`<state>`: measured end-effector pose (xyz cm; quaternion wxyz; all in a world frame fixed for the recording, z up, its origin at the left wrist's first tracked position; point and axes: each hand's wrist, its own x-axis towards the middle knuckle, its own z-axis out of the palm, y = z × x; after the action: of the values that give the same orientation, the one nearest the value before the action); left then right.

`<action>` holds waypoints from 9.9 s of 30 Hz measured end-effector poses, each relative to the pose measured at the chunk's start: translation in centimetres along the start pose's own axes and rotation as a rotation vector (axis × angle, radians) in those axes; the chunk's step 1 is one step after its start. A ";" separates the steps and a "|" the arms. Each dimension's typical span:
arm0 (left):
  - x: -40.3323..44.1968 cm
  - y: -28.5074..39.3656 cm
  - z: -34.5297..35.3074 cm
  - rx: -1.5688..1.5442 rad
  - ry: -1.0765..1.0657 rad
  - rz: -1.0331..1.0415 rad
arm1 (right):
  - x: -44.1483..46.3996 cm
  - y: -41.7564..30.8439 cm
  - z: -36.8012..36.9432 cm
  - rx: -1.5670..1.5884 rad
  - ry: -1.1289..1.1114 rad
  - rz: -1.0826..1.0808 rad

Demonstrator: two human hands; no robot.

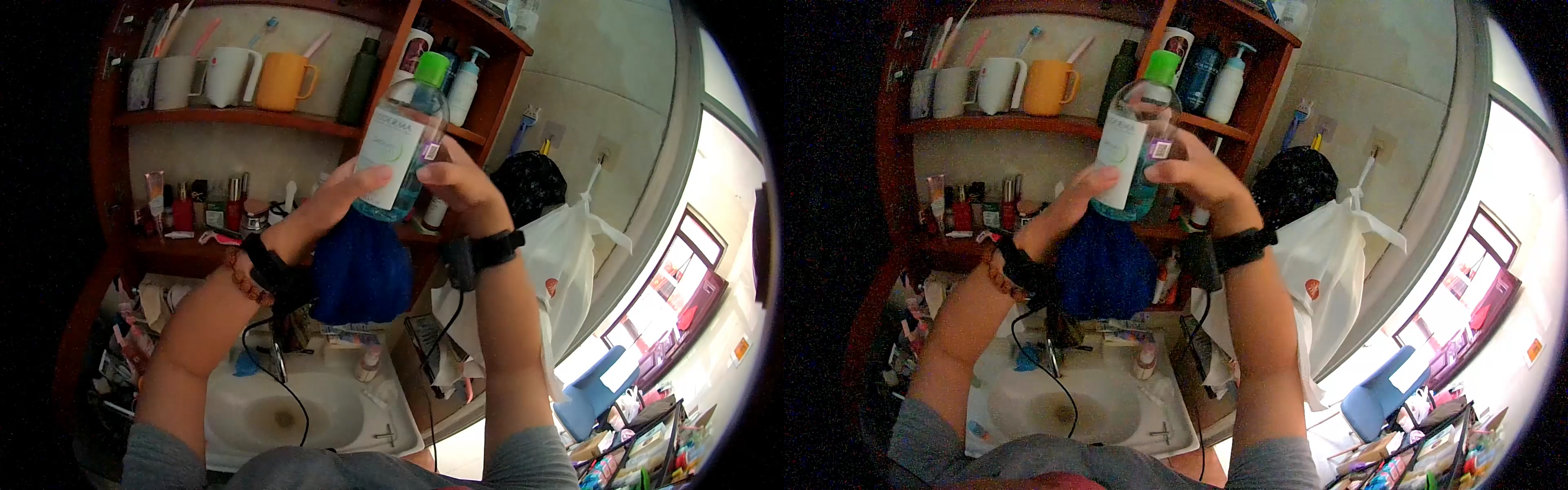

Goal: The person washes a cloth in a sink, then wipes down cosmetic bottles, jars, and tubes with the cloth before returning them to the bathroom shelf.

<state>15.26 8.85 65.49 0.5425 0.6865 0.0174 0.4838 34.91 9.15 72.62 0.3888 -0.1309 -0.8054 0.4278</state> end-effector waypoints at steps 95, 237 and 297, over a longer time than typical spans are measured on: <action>9.7 -8.3 3.5 1.247 0.305 0.156 | 4.5 -2.3 -17.7 -1.280 0.924 -0.021; -22.5 -11.2 0.4 1.260 0.676 0.036 | -8.4 17.7 25.1 0.040 0.536 0.228; -23.1 -11.9 3.2 0.422 0.680 -0.050 | -10.8 20.8 26.2 0.294 0.712 0.362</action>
<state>11.13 -1.21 41.68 0.3645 0.5827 0.3116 0.6561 20.23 0.35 41.89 0.5759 -0.3529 -0.5152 0.5276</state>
